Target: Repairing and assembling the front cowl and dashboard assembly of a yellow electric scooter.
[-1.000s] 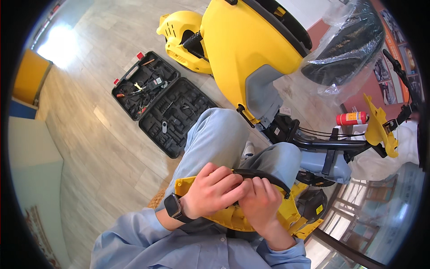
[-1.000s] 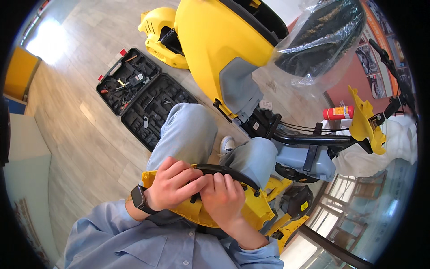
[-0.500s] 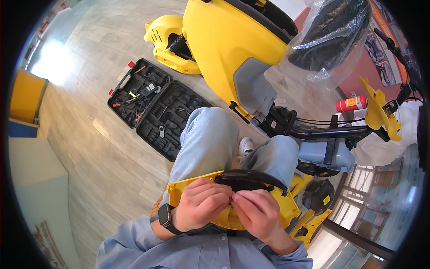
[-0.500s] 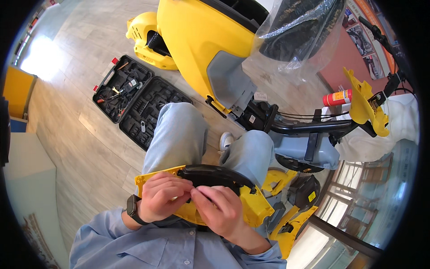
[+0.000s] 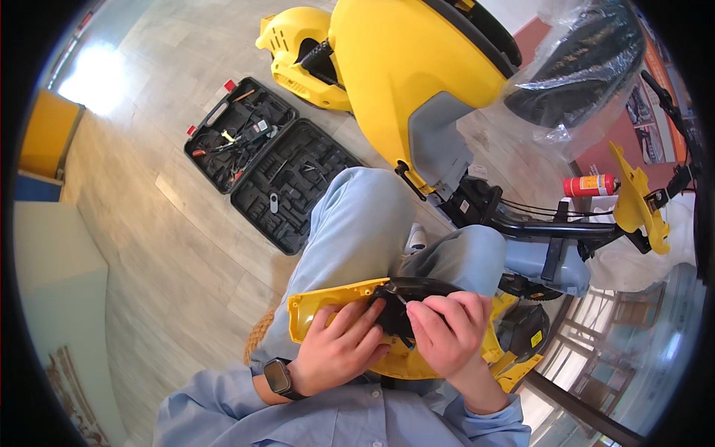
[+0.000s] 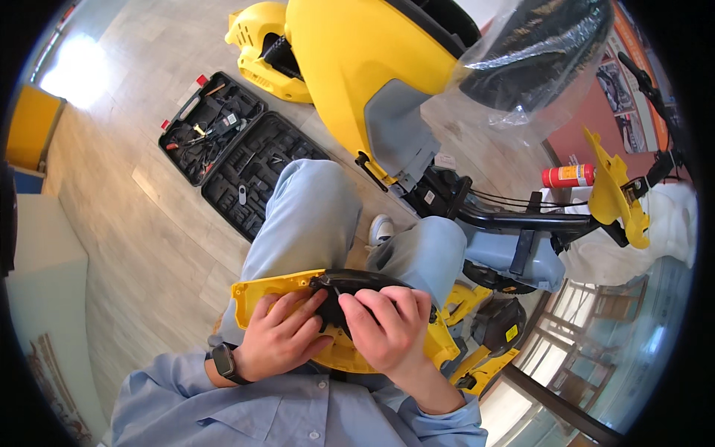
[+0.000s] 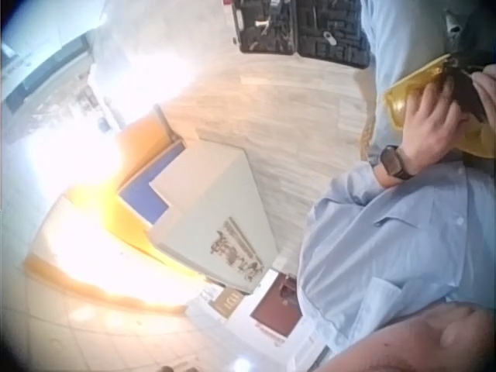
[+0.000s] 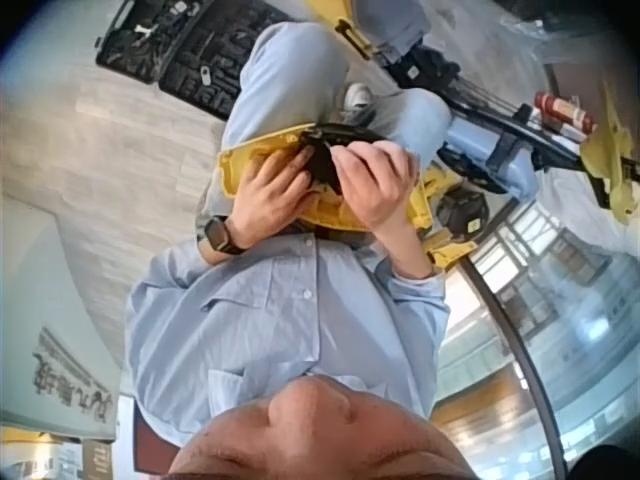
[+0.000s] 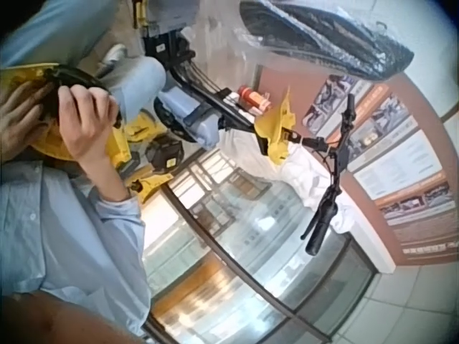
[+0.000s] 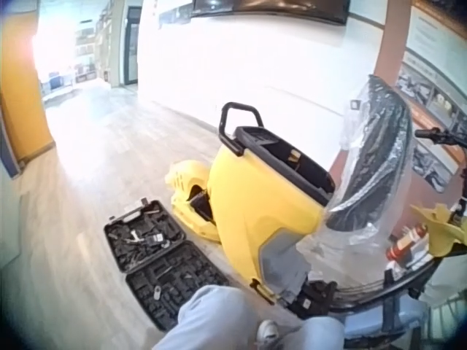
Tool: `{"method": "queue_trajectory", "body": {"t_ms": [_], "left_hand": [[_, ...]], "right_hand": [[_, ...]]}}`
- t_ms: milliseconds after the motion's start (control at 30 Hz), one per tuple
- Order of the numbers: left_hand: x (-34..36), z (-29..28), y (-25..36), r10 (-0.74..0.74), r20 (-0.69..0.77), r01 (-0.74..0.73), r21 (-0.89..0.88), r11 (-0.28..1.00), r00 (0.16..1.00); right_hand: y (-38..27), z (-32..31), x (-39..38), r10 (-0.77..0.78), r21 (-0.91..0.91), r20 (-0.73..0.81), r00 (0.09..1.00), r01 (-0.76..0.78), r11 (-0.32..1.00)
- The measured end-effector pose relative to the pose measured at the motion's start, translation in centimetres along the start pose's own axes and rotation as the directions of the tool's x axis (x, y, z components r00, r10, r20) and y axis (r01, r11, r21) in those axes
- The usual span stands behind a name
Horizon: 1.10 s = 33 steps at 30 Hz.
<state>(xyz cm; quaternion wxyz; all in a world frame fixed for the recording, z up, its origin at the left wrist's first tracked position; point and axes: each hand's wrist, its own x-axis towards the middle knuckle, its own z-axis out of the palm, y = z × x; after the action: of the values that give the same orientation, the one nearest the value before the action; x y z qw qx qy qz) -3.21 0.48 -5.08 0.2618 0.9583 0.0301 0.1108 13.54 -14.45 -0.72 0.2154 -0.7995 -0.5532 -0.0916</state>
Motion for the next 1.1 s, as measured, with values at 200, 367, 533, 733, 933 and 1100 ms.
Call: {"method": "queue_trajectory", "body": {"t_ms": [200,367,533,733,933,1100], "left_hand": [[-0.1,0.5,0.4,-0.032,-0.012,0.032,0.032,0.999,0.999],[-0.2,0.6,0.3,-0.037,-0.016,0.037,0.026,0.999,0.999],[-0.1,0.6,0.1,-0.036,-0.021,0.036,0.013,0.999,0.999],[0.1,0.5,0.1,-0.041,-0.035,0.042,0.01,0.999,0.999],[0.0,0.9,0.0,-0.04,-0.022,0.041,0.008,0.999,0.999],[-0.1,0.7,0.1,-0.035,-0.043,0.035,0.01,0.999,0.998]], "right_hand": [[-0.4,0.3,0.4,0.0,-0.022,0.037,0.999,0.001,1.0],[-0.5,0.2,0.8,-0.005,-0.02,0.06,0.998,0.006,1.0],[-0.5,-0.5,1.2,-0.048,-0.054,0.126,0.991,0.055,0.997],[-0.6,-0.9,2.2,-0.144,-0.151,0.212,0.967,0.178,0.972],[-0.9,-0.6,3.4,-0.217,-0.294,0.3,0.929,0.306,0.905],[-0.6,0.1,3.8,-0.266,-0.357,0.314,0.911,0.373,0.856]]}}
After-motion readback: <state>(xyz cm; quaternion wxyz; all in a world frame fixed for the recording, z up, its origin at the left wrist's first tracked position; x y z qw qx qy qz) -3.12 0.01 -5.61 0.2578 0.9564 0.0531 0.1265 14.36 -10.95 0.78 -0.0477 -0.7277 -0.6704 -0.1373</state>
